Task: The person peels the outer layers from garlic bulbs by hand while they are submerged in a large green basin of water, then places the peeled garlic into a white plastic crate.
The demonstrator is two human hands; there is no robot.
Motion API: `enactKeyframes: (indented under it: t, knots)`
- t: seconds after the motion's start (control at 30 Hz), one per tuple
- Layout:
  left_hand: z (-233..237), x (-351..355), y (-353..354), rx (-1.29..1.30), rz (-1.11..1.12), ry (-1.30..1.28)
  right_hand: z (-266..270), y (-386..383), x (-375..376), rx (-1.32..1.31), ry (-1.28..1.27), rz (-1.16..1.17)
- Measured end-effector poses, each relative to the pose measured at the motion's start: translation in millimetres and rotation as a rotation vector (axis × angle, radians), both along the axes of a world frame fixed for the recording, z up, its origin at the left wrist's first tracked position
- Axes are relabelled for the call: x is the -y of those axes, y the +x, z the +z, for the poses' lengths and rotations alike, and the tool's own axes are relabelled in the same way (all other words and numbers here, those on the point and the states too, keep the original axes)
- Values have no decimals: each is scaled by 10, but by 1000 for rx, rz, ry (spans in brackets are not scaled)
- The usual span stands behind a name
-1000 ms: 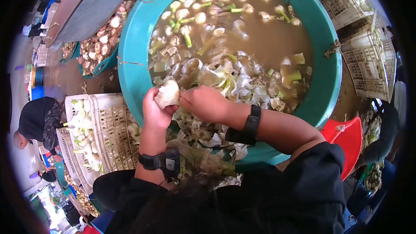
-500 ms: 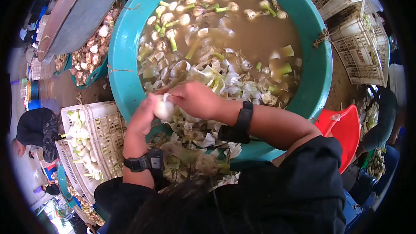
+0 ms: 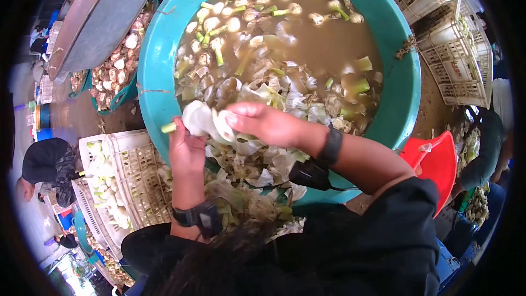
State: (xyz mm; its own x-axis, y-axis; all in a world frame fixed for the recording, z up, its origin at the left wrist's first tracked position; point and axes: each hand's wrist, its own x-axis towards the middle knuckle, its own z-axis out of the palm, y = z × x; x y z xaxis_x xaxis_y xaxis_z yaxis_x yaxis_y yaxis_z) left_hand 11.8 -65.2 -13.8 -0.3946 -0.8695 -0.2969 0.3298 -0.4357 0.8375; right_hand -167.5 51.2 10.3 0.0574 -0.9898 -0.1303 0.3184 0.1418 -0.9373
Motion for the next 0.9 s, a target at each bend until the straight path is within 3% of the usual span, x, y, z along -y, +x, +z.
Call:
enactKeyframes:
  t: [0.07, 0.13, 0.2, 0.23, 0.27, 0.33, 0.43, 0.47, 0.53, 0.57, 0.6, 0.67, 0.73, 0.8, 0.83, 0.87, 0.9]
  knots:
    - [-6, 43, 61, 56, 75, 441, -34, -45, -102, 94, -152, -36]
    - [-21, 83, 85, 78, 43, 414, 119, -278, -89, 89, -239, -12]
    - [-14, 110, 88, 60, 152, 547, 175, -343, -105, 172, -213, -315]
    - [-94, 223, 122, 40, 188, 644, 279, -345, -35, 639, -259, -440]
    - [-90, 265, 142, 17, 286, 682, 327, -466, -35, 710, -309, -391]
    - [-50, 315, 255, 91, 283, 537, 351, -541, 25, 468, -238, -537]
    - [71, 171, 215, 136, 269, 353, 167, -324, 87, -1121, -30, -48]
    - [106, 114, 165, 134, 255, 357, 106, -164, 141, -1211, -13, -38]
    - [188, -7, 64, 289, 96, 80, 30, 27, 318, -761, 37, -126]
    - [283, -58, 16, 295, -32, 28, -150, 108, 399, -506, -158, -187]
    - [313, -89, -34, 295, -43, 34, -173, 134, 426, -507, -148, -195]
    - [366, -131, -142, 226, 45, 287, -190, 175, 505, 9, -75, -52]
    - [375, -119, -152, 215, 19, 380, -175, 219, 547, -7, -117, -120]
    - [147, -17, 16, -157, -221, 622, -67, 238, 456, 147, -247, -299]
    - [94, 26, 37, -184, -73, 847, 165, 158, 366, 272, -280, -325]
    - [35, 65, 108, -263, 42, 1061, 301, 20, 315, 205, -429, -396]
    - [-10, 82, 161, -251, 98, 1029, 367, -132, 275, 52, -438, -423]
